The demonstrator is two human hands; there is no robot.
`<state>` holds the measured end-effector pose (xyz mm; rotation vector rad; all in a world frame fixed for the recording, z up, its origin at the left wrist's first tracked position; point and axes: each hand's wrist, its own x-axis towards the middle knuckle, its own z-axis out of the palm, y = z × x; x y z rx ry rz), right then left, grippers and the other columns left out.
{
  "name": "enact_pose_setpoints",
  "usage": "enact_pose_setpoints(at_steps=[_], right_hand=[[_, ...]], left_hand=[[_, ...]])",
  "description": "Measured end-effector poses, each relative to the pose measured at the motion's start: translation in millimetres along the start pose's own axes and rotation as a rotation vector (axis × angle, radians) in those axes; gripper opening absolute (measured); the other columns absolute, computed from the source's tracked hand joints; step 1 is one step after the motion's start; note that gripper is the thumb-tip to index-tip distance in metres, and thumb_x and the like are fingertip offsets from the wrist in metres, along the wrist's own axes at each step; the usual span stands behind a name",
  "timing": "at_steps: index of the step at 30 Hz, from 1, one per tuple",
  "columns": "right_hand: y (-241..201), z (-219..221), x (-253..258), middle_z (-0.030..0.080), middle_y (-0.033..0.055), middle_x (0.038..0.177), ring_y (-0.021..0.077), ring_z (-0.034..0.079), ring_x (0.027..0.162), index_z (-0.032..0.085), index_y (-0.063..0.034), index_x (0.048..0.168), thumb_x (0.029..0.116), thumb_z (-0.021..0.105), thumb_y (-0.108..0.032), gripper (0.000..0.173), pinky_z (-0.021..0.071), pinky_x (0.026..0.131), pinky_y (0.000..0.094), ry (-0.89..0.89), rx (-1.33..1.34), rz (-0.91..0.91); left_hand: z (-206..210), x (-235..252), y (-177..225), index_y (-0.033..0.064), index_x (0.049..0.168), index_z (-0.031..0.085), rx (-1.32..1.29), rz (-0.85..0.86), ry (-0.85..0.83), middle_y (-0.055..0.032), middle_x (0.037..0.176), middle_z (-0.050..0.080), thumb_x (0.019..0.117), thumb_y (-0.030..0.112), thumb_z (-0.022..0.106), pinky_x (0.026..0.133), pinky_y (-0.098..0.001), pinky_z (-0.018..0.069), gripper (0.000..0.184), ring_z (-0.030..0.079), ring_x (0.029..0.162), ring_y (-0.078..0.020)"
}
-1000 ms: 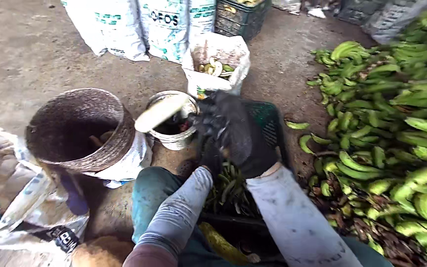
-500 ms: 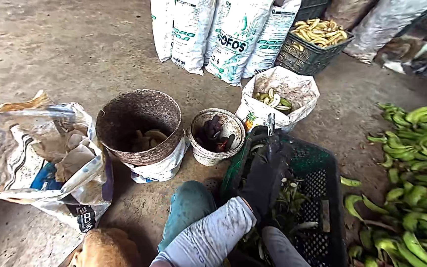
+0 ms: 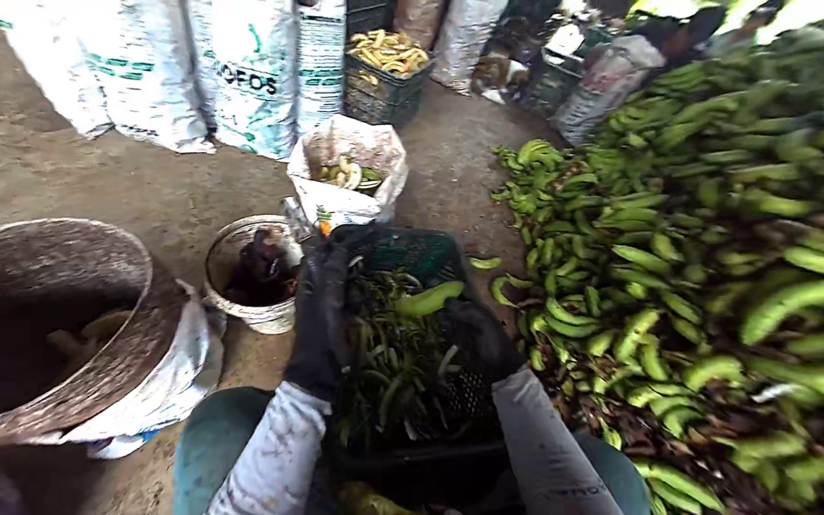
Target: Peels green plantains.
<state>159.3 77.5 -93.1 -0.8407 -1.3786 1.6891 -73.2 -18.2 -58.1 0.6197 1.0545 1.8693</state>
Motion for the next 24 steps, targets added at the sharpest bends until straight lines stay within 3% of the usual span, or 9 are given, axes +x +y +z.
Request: enact_pose_setpoints(at_steps=[3, 6, 9, 11, 13, 16, 19, 21, 24], right_hand=[[-27.1, -30.2, -8.4, 0.070, 0.0043, 0.099, 0.0136, 0.068, 0.084, 0.060, -0.0176, 0.130, 0.0951, 0.065, -0.044, 0.043, 0.0593, 0.076, 0.0304, -0.060, 0.224, -0.130], [-35.1, -29.2, -9.3, 0.066, 0.0048, 0.089, 0.0116, 0.064, 0.073, 0.055, -0.0098, 0.128, 0.1047, 0.045, -0.035, 0.036, 0.0556, 0.066, 0.0270, 0.167, 0.054, -0.099], [-43.7, -29.2, -16.7, 0.068, 0.0071, 0.093, 0.0146, 0.067, 0.076, 0.055, -0.0067, 0.127, 0.1008, 0.054, -0.026, 0.033, 0.0589, 0.069, 0.0299, 0.276, -0.063, -0.098], [-51.7, -29.0, -26.0, 0.070, 0.0081, 0.101, 0.0162, 0.070, 0.083, 0.056, -0.0063, 0.130, 0.0978, 0.060, -0.024, 0.037, 0.0602, 0.072, 0.0310, 0.307, -0.145, -0.116], [-57.5, -30.1, -33.3, 0.072, 0.0064, 0.105, 0.0149, 0.071, 0.085, 0.058, -0.0081, 0.130, 0.0966, 0.063, -0.026, 0.038, 0.0600, 0.072, 0.0295, 0.334, -0.232, -0.146], [-62.8, -33.8, -40.9, 0.071, 0.0061, 0.106, 0.0151, 0.071, 0.089, 0.058, -0.0094, 0.130, 0.0964, 0.063, -0.024, 0.037, 0.0604, 0.075, 0.0302, 0.344, -0.222, -0.171], [-73.2, -36.9, -45.8, 0.071, 0.0083, 0.104, 0.0161, 0.071, 0.085, 0.057, -0.0076, 0.131, 0.0979, 0.058, -0.020, 0.035, 0.0604, 0.072, 0.0303, 0.286, -0.107, -0.203], [-75.2, -47.3, -45.4, 0.071, 0.0098, 0.100, 0.0170, 0.071, 0.081, 0.054, -0.0063, 0.130, 0.0984, 0.056, -0.023, 0.036, 0.0611, 0.072, 0.0313, 0.188, 0.016, -0.234], [-70.4, -69.1, -38.2, 0.069, 0.0069, 0.092, 0.0122, 0.067, 0.072, 0.053, -0.0095, 0.138, 0.0988, 0.049, -0.035, 0.047, 0.0583, 0.066, 0.0268, 0.093, 0.124, -0.216]], left_hand=[[8.6, -3.9, -14.1, 0.0171, 0.128, 0.058, 0.070, 0.012, -0.062, 0.0023, 0.078, 0.062, 0.1095, 0.049, 0.037, 0.052, -0.0202, 0.0535, 0.042, 0.059, 0.058, -0.0052], [27.7, -12.7, -36.2, 0.0095, 0.125, 0.057, 0.179, -0.071, -0.145, -0.0003, 0.073, 0.060, 0.1098, 0.045, 0.034, 0.050, -0.0247, 0.0528, 0.045, 0.058, 0.055, -0.0090], [48.4, -43.8, -48.1, 0.0018, 0.132, 0.057, 0.388, -0.139, -0.315, -0.0013, 0.079, 0.062, 0.1110, 0.031, 0.033, 0.058, -0.0294, 0.0536, 0.043, 0.059, 0.062, -0.0122], [62.4, -60.8, -48.7, -0.0009, 0.137, 0.051, 0.353, -0.118, -0.415, -0.0002, 0.082, 0.062, 0.1080, 0.027, 0.034, 0.064, -0.0282, 0.0556, 0.044, 0.061, 0.068, -0.0110], [82.3, -69.3, -39.3, -0.0002, 0.127, 0.054, 0.123, -0.036, -0.466, 0.0026, 0.074, 0.061, 0.1080, 0.029, 0.038, 0.063, -0.0263, 0.0564, 0.039, 0.061, 0.064, -0.0089], [107.7, -81.1, -24.2, 0.0083, 0.116, 0.062, -0.102, 0.042, -0.513, 0.0054, 0.074, 0.064, 0.1030, 0.047, 0.054, 0.064, -0.0251, 0.0569, 0.042, 0.062, 0.064, -0.0066], [110.4, -86.5, -39.2, -0.0013, 0.132, 0.052, 0.181, -0.276, -0.476, -0.0014, 0.077, 0.056, 0.1114, 0.026, 0.034, 0.057, -0.0238, 0.0503, 0.039, 0.053, 0.059, -0.0077], [95.7, -87.2, -62.2, 0.0031, 0.133, 0.052, 0.358, -0.563, -0.475, -0.0020, 0.079, 0.054, 0.1134, 0.034, 0.029, 0.055, -0.0260, 0.0492, 0.043, 0.052, 0.059, -0.0089], [71.2, -78.0, -91.0, 0.0077, 0.132, 0.052, 0.360, -0.542, -0.536, -0.0010, 0.081, 0.058, 0.1114, 0.040, 0.035, 0.058, -0.0275, 0.0540, 0.042, 0.058, 0.064, -0.0105]])
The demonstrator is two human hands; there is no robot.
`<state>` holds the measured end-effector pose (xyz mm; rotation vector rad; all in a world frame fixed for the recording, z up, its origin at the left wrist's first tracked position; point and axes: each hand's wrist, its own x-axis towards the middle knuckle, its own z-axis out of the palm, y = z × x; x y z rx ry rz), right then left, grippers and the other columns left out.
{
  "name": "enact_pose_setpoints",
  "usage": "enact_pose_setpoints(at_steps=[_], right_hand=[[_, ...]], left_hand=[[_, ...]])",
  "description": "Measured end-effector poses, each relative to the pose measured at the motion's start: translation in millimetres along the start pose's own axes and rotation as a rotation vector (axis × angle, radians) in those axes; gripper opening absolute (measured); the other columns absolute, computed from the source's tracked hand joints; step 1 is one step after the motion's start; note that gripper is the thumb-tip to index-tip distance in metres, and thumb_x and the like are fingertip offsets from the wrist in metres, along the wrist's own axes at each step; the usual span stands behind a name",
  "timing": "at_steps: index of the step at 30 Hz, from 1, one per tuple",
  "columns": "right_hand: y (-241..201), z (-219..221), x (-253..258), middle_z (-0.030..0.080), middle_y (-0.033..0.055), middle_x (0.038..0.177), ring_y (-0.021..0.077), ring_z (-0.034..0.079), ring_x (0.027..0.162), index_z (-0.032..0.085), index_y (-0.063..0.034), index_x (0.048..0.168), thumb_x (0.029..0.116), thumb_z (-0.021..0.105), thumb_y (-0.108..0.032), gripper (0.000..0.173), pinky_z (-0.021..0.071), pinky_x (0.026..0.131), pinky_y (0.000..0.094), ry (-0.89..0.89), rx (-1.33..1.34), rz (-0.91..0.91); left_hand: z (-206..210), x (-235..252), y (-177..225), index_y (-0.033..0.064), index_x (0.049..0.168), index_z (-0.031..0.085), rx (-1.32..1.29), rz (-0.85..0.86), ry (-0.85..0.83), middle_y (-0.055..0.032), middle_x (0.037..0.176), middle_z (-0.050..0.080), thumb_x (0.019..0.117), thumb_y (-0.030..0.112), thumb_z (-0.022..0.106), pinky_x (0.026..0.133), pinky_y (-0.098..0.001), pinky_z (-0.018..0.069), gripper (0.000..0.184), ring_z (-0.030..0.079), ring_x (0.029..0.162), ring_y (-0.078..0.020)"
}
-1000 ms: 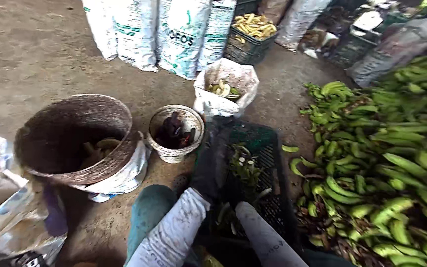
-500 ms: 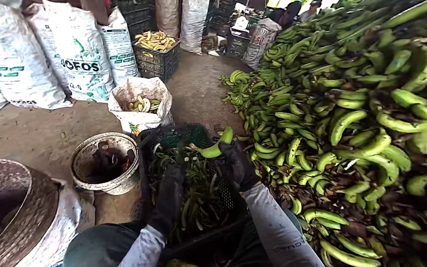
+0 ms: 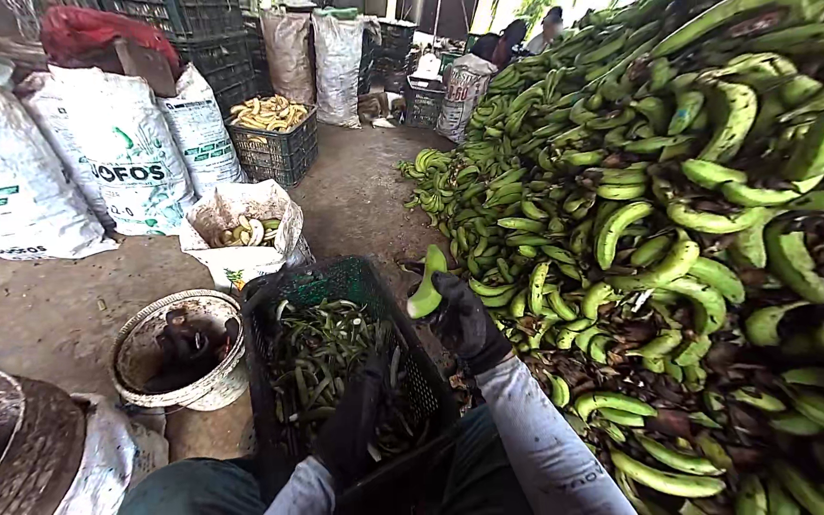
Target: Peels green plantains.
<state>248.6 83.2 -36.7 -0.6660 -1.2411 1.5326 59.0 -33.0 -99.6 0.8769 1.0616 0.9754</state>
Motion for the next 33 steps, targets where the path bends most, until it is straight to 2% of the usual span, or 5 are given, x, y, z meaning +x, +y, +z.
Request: enact_pose_setpoints(at_steps=[11, 22, 25, 27, 33], right_hand=[[28.1, 26.3, -3.2, 0.062, 0.0053, 0.074, 0.0121, 0.059, 0.059, 0.061, -0.0095, 0.107, 0.1095, 0.027, -0.047, 0.051, 0.0516, 0.051, 0.0271, 0.266, 0.090, 0.167], [58.4, 55.1, -28.8, 0.063, 0.0076, 0.078, 0.0119, 0.060, 0.058, 0.056, -0.0061, 0.112, 0.1096, 0.024, -0.031, 0.041, 0.0506, 0.047, 0.0238, 0.136, 0.149, 0.175], [59.8, 36.2, -25.3, 0.067, 0.0094, 0.087, 0.0123, 0.061, 0.061, 0.056, -0.0083, 0.130, 0.1076, 0.025, -0.038, 0.048, 0.0513, 0.049, 0.0244, 0.124, 0.147, 0.099], [55.3, 30.4, -16.6, 0.066, 0.0053, 0.079, 0.0093, 0.060, 0.055, 0.059, -0.0098, 0.118, 0.1048, 0.032, -0.049, 0.049, 0.0510, 0.046, 0.0233, 0.192, 0.063, 0.021], [44.8, 33.0, 0.1, 0.064, 0.0001, 0.101, 0.0082, 0.062, 0.083, 0.055, -0.0131, 0.134, 0.1031, 0.037, -0.036, 0.042, 0.0555, 0.074, 0.0288, 0.396, -0.280, -0.196]], left_hand=[[-15.7, -1.4, 70.4, 0.0163, 0.147, 0.055, 1.074, 0.473, 0.080, -0.0118, 0.135, 0.064, 0.1017, 0.065, 0.038, 0.104, -0.0515, 0.0496, 0.069, 0.063, 0.122, -0.0268], [-65.1, 36.5, 71.8, 0.0151, 0.130, 0.064, 1.050, 0.413, 0.550, -0.0151, 0.109, 0.070, 0.1075, 0.044, 0.044, 0.084, -0.0634, 0.0536, 0.042, 0.069, 0.099, -0.0356], [-72.0, 27.8, 79.1, 0.0199, 0.136, 0.061, 0.925, 0.403, 0.472, -0.0119, 0.106, 0.069, 0.1067, 0.050, 0.045, 0.080, -0.0592, 0.0546, 0.045, 0.068, 0.093, -0.0299], [-61.1, 19.0, 72.1, 0.0232, 0.130, 0.062, 0.854, 0.420, 0.293, -0.0040, 0.091, 0.067, 0.1048, 0.054, 0.045, 0.069, -0.0487, 0.0563, 0.043, 0.065, 0.077, -0.0196], [-23.0, -5.2, 46.8, 0.0129, 0.144, 0.058, 0.848, 0.580, 0.093, -0.0118, 0.123, 0.068, 0.1020, 0.062, 0.044, 0.097, -0.0465, 0.0540, 0.066, 0.066, 0.110, -0.0225]])
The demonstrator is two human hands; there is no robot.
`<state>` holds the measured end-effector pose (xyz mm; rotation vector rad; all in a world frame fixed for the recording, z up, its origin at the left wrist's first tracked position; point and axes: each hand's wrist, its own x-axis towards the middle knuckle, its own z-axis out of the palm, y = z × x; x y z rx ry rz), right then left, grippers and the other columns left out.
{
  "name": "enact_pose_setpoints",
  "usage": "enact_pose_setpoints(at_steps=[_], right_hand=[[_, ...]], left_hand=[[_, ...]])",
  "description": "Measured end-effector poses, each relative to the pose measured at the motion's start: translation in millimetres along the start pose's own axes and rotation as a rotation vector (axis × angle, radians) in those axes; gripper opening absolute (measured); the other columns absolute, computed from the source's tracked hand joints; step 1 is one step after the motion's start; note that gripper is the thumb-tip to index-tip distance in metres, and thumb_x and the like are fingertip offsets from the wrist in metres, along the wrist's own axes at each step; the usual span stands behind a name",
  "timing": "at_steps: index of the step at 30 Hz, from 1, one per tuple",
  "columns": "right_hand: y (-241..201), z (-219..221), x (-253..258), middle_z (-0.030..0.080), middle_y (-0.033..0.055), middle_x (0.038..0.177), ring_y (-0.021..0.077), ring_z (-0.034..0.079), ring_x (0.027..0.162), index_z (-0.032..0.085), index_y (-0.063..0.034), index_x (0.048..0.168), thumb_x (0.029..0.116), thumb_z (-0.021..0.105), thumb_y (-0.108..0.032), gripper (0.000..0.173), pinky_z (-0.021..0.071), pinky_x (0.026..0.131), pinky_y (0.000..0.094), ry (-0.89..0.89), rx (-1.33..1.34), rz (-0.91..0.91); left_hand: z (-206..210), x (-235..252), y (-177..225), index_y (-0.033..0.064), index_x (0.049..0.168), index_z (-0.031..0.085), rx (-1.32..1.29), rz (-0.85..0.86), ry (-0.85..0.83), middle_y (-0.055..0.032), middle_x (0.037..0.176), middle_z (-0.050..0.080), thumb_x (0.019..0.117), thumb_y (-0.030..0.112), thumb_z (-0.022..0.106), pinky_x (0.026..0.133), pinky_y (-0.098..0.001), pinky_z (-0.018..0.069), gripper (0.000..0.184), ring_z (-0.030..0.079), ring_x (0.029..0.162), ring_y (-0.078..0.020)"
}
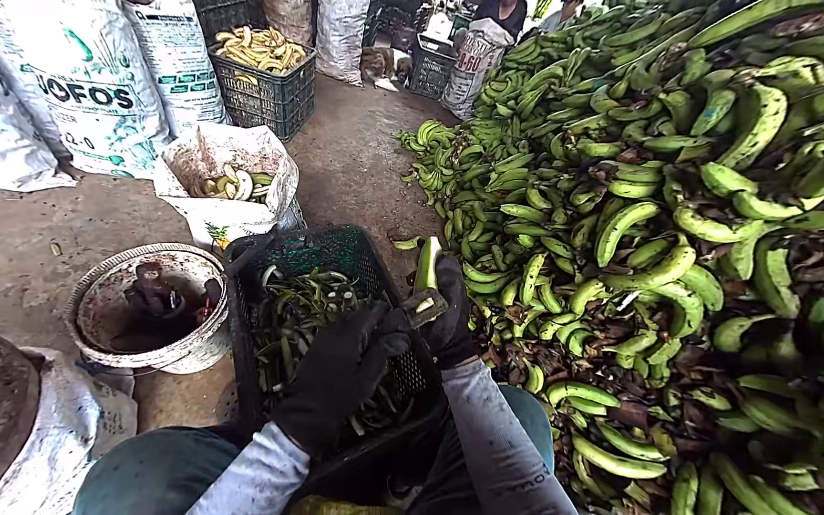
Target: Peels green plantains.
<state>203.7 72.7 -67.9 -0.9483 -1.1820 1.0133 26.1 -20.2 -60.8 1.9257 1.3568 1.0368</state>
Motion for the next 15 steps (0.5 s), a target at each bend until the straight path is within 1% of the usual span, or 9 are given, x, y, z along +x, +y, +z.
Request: enact_pose_setpoints(at_steps=[2, 3, 4, 6, 7, 9, 10, 12, 15], right_hand=[[-1.6, 3.5, -5.9, 0.063, 0.0002, 0.097, 0.0084, 0.062, 0.082, 0.056, -0.0137, 0.131, 0.1049, 0.038, -0.036, 0.039, 0.0554, 0.073, 0.0291, -0.093, 0.025, 0.029], [-1.6, 6.0, -11.5, 0.063, -0.0002, 0.090, 0.0075, 0.061, 0.075, 0.058, -0.0145, 0.125, 0.1050, 0.038, -0.035, 0.035, 0.0549, 0.067, 0.0271, -0.160, 0.103, 0.101], [-1.8, 10.6, -18.2, 0.063, -0.0001, 0.080, 0.0066, 0.060, 0.063, 0.059, -0.0144, 0.115, 0.1045, 0.038, -0.034, 0.030, 0.0539, 0.056, 0.0240, -0.220, 0.209, 0.204], [-0.2, 14.2, -31.3, 0.065, 0.0061, 0.077, 0.0095, 0.060, 0.055, 0.058, -0.0074, 0.113, 0.1044, 0.039, -0.031, 0.032, 0.0529, 0.047, 0.0229, -0.356, 0.357, 0.365], [1.1, 13.7, -35.6, 0.065, 0.0070, 0.079, 0.0100, 0.060, 0.055, 0.057, -0.0056, 0.114, 0.1037, 0.039, -0.030, 0.032, 0.0523, 0.047, 0.0228, -0.390, 0.363, 0.381], [4.0, 9.9, -35.9, 0.066, 0.0061, 0.082, 0.0094, 0.060, 0.058, 0.056, -0.0055, 0.117, 0.1026, 0.039, -0.030, 0.033, 0.0521, 0.050, 0.0224, -0.374, 0.335, 0.341], [5.3, 7.3, -33.0, 0.065, 0.0045, 0.082, 0.0086, 0.060, 0.059, 0.056, -0.0072, 0.118, 0.1033, 0.038, -0.032, 0.034, 0.0528, 0.051, 0.0223, -0.332, 0.314, 0.298], [5.9, 4.8, -21.3, 0.064, 0.0016, 0.081, 0.0086, 0.060, 0.062, 0.059, -0.0119, 0.116, 0.1022, 0.042, -0.038, 0.035, 0.0536, 0.054, 0.0247, -0.222, 0.256, 0.195], [0.8, 4.4, -4.3, 0.064, -0.0003, 0.090, 0.0089, 0.062, 0.072, 0.058, -0.0141, 0.125, 0.1023, 0.039, -0.039, 0.039, 0.0552, 0.062, 0.0279, -0.111, 0.118, 0.078]], left_hand=[[-1.1, 4.3, -8.0, 0.0144, 0.144, 0.059, 0.058, 0.007, 0.033, -0.0114, 0.122, 0.069, 0.1013, 0.063, 0.044, 0.097, -0.0483, 0.0538, 0.066, 0.067, 0.109, -0.0236], [-3.3, 8.4, -14.0, 0.0163, 0.144, 0.060, 0.112, -0.008, 0.051, -0.0113, 0.120, 0.070, 0.1013, 0.061, 0.044, 0.095, -0.0505, 0.0538, 0.063, 0.067, 0.108, -0.0251], [-7.0, 13.4, -20.3, 0.0174, 0.143, 0.060, 0.171, -0.028, 0.088, -0.0126, 0.118, 0.070, 0.1019, 0.056, 0.046, 0.093, -0.0539, 0.0538, 0.058, 0.068, 0.107, -0.0284], [-20.6, 23.9, -26.1, 0.0181, 0.141, 0.061, 0.254, -0.145, 0.165, -0.0162, 0.117, 0.069, 0.1037, 0.043, 0.051, 0.091, -0.0607, 0.0530, 0.046, 0.067, 0.106, -0.0357], [-27.2, 28.1, -28.1, 0.0176, 0.139, 0.061, 0.274, -0.195, 0.212, -0.0169, 0.116, 0.068, 0.1046, 0.043, 0.051, 0.088, -0.0619, 0.0532, 0.044, 0.067, 0.104, -0.0369], [-36.9, 29.1, -30.1, 0.0163, 0.143, 0.058, 0.233, -0.235, 0.264, -0.0161, 0.127, 0.066, 0.1054, 0.049, 0.047, 0.094, -0.0621, 0.0506, 0.051, 0.065, 0.113, -0.0355], [-38.0, 25.7, -27.4, 0.0169, 0.143, 0.058, 0.179, -0.227, 0.265, -0.0143, 0.125, 0.067, 0.1052, 0.049, 0.047, 0.091, -0.0603, 0.0524, 0.051, 0.066, 0.109, -0.0326], [-31.2, 16.1, -18.8, 0.0214, 0.135, 0.061, 0.057, -0.179, 0.202, -0.0058, 0.105, 0.068, 0.1040, 0.053, 0.047, 0.075, -0.0487, 0.0566, 0.047, 0.067, 0.087, -0.0205], [-13.8, -2.6, -3.0, 0.0179, 0.147, 0.056, -0.093, -0.099, 0.020, -0.0074, 0.126, 0.067, 0.1024, 0.055, 0.048, 0.094, -0.0435, 0.0555, 0.058, 0.066, 0.108, -0.0173]])
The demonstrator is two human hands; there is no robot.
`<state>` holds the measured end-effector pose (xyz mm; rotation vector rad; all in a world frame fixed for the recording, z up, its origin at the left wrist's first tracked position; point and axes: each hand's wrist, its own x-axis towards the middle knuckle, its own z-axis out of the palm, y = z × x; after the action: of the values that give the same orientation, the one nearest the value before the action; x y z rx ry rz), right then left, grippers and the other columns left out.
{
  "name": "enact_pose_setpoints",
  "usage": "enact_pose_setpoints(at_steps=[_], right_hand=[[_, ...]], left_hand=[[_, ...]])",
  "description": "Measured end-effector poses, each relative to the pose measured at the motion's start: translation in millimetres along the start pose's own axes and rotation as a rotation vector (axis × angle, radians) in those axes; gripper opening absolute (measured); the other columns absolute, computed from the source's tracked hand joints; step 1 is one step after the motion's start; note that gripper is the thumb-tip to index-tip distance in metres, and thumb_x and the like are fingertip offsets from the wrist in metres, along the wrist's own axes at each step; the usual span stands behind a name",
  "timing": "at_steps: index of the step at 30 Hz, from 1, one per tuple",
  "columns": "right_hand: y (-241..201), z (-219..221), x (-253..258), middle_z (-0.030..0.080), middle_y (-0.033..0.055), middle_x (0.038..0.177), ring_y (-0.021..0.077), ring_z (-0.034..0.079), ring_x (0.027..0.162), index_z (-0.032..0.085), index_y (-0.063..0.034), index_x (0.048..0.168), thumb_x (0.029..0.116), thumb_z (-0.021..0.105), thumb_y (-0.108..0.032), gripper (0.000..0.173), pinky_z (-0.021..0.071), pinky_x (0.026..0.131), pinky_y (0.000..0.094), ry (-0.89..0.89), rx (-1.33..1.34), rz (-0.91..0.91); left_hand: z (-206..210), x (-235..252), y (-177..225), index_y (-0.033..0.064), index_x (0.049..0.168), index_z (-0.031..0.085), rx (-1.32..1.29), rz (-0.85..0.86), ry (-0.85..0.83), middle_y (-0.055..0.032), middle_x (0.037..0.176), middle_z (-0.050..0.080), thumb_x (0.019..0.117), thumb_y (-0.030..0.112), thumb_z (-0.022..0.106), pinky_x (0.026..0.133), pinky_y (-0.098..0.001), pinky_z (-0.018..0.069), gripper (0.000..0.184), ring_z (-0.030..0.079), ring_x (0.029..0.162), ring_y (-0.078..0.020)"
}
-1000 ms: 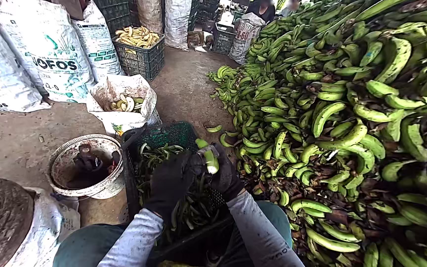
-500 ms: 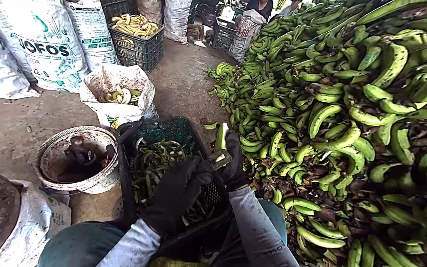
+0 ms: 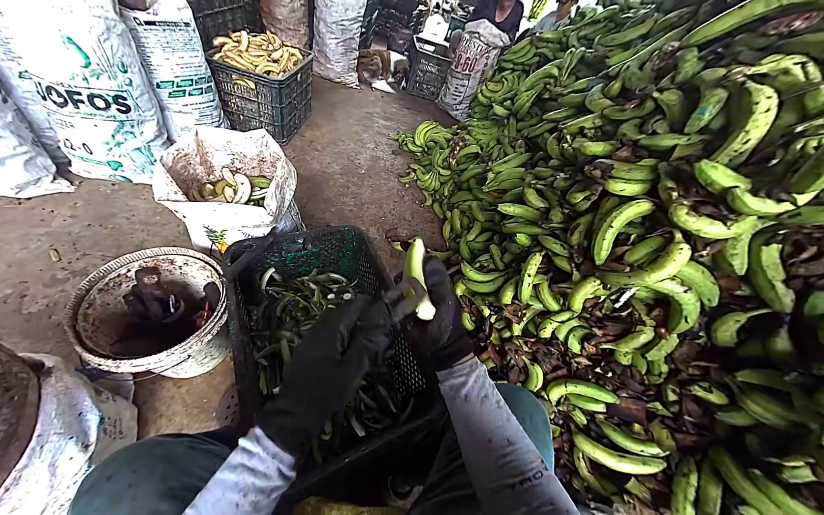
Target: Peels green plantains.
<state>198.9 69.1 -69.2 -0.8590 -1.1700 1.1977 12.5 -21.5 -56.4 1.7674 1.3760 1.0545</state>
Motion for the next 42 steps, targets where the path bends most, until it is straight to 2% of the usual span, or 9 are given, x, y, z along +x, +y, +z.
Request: enact_pose_setpoints(at_steps=[2, 8, 15, 21, 24, 29, 36, 40, 42], right_hand=[[-1.2, 1.3, 2.0, 0.063, -0.0003, 0.092, 0.0083, 0.061, 0.075, 0.056, -0.0148, 0.130, 0.1022, 0.039, -0.037, 0.040, 0.0541, 0.065, 0.0278, -0.041, 0.032, 0.013], [3.9, 15.4, -22.5, 0.061, 0.0042, 0.071, 0.0076, 0.056, 0.053, 0.059, -0.0077, 0.102, 0.1079, 0.029, -0.037, 0.043, 0.0500, 0.048, 0.0197, -0.319, 0.427, 0.442], [-1.9, 16.6, -12.5, 0.064, 0.0040, 0.103, 0.0109, 0.063, 0.086, 0.054, -0.0110, 0.136, 0.1041, 0.043, -0.042, 0.046, 0.0553, 0.077, 0.0287, -0.300, -0.015, 0.196], [-0.6, 18.8, -16.0, 0.068, 0.0104, 0.109, 0.0167, 0.066, 0.093, 0.058, -0.0090, 0.137, 0.0958, 0.057, -0.040, 0.052, 0.0564, 0.083, 0.0337, -0.308, -0.064, 0.264], [1.0, 18.1, -10.2, 0.067, 0.0074, 0.095, 0.0153, 0.066, 0.076, 0.054, -0.0149, 0.135, 0.0993, 0.051, -0.041, 0.044, 0.0577, 0.068, 0.0319, -0.205, 0.103, 0.246], [-10.1, 30.5, 2.0, 0.066, 0.0018, 0.095, 0.0102, 0.064, 0.071, 0.050, -0.0224, 0.140, 0.1060, 0.045, -0.039, 0.038, 0.0559, 0.058, 0.0276, 0.056, 0.218, 0.097], [-24.3, 53.5, 4.1, 0.064, 0.0008, 0.099, 0.0117, 0.066, 0.081, 0.048, -0.0215, 0.134, 0.1065, 0.046, -0.043, 0.035, 0.0580, 0.067, 0.0329, 0.302, 0.333, 0.015], [-21.2, 40.7, -5.3, 0.065, 0.0007, 0.097, 0.0085, 0.062, 0.074, 0.052, -0.0207, 0.137, 0.1073, 0.041, -0.038, 0.036, 0.0544, 0.061, 0.0268, 0.048, 0.013, 0.047], [-17.7, 26.7, -10.6, 0.065, 0.0034, 0.109, 0.0109, 0.064, 0.089, 0.051, -0.0169, 0.142, 0.1073, 0.038, -0.034, 0.041, 0.0567, 0.076, 0.0313, -0.205, -0.094, 0.101]], left_hand=[[7.3, -4.2, -1.0, 0.0160, 0.147, 0.056, 0.011, 0.062, -0.016, -0.0088, 0.130, 0.065, 0.1020, 0.056, 0.049, 0.100, -0.0424, 0.0523, 0.061, 0.063, 0.116, -0.0183], [-9.6, 24.2, -33.2, 0.0133, 0.144, 0.058, 0.330, -0.007, 0.220, -0.0177, 0.122, 0.067, 0.1020, 0.047, 0.051, 0.092, -0.0587, 0.0516, 0.055, 0.065, 0.108, -0.0359], [-6.7, 25.5, -26.2, 0.0139, 0.148, 0.055, 0.386, -0.047, 0.245, -0.0195, 0.128, 0.064, 0.1028, 0.054, 0.045, 0.093, -0.0598, 0.0511, 0.061, 0.064, 0.113, -0.0387], [-30.0, 37.1, -36.0, 0.0208, 0.136, 0.061, 0.227, -0.220, 0.324, -0.0124, 0.115, 0.068, 0.1058, 0.055, 0.042, 0.087, -0.0627, 0.0525, 0.049, 0.067, 0.103, -0.0317], [-27.7, 28.2, -29.3, 0.0231, 0.138, 0.060, 0.132, -0.155, 0.279, -0.0070, 0.112, 0.068, 0.1049, 0.055, 0.043, 0.081, -0.0539, 0.0560, 0.049, 0.067, 0.094, -0.0228], [4.6, 7.0, -12.4, 0.0135, 0.147, 0.055, 0.174, 0.021, 0.208, -0.0148, 0.127, 0.066, 0.1019, 0.060, 0.042, 0.097, -0.0522, 0.0528, 0.066, 0.065, 0.114, -0.0285], [19.2, -0.1, -12.9, 0.0119, 0.142, 0.061, 0.342, 0.135, 0.404, -0.0217, 0.118, 0.067, 0.0982, 0.050, 0.054, 0.090, -0.0566, 0.0541, 0.059, 0.065, 0.108, -0.0393], [4.3, 7.9, -16.1, 0.0170, 0.144, 0.060, 0.337, 0.064, 0.331, -0.0181, 0.115, 0.067, 0.1011, 0.045, 0.048, 0.088, -0.0577, 0.0534, 0.053, 0.066, 0.103, -0.0361], [-7.3, 14.8, -21.9, 0.0192, 0.145, 0.059, 0.337, 0.029, 0.283, -0.0170, 0.120, 0.067, 0.1029, 0.043, 0.047, 0.092, -0.0594, 0.0512, 0.050, 0.065, 0.108, -0.0356]])
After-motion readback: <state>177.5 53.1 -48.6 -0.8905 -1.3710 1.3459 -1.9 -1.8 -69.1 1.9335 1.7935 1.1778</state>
